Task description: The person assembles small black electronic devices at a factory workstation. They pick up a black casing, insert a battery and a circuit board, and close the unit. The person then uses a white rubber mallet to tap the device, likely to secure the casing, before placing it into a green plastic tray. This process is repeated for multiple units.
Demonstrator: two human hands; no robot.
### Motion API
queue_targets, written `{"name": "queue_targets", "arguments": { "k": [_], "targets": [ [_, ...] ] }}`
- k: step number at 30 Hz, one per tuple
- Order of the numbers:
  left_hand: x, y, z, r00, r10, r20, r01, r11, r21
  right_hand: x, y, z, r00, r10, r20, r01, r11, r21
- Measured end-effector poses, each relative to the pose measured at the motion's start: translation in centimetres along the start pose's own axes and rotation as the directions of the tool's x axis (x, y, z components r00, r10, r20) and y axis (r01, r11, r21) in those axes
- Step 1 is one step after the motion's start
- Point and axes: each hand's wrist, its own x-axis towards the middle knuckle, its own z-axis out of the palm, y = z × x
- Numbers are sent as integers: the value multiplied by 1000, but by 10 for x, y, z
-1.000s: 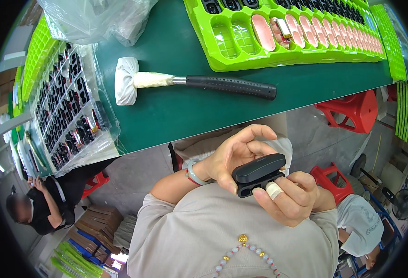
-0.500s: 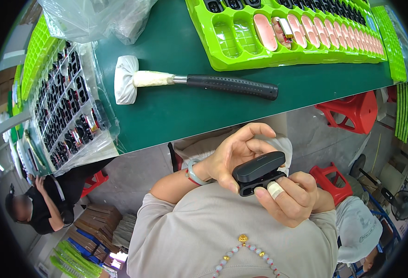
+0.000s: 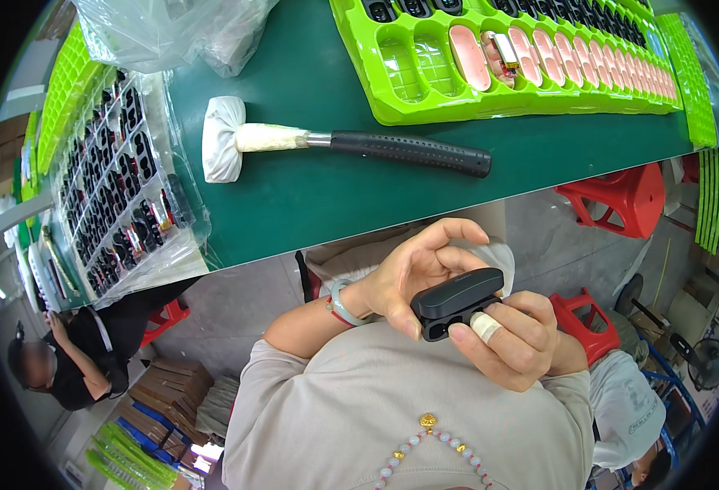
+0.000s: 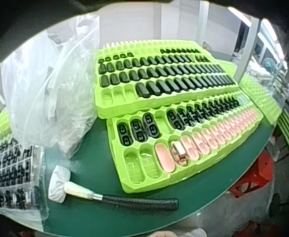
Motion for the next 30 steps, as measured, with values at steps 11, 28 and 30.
{"name": "queue_targets", "arguments": {
  "k": [11,28,30],
  "targets": [
    [1,3,2,993,-102,-54,98,993,-67,2,5,-5,999,18,50,-20,999,26],
    [2,-3,2,974,-94,-205,59,984,-171,-13,10,14,996,86,38,-77,976,-202],
    [4,0,4,976,-88,-199,57,986,-159,-13,9,13,997,75,35,-65,972,-226]
  ]
}}
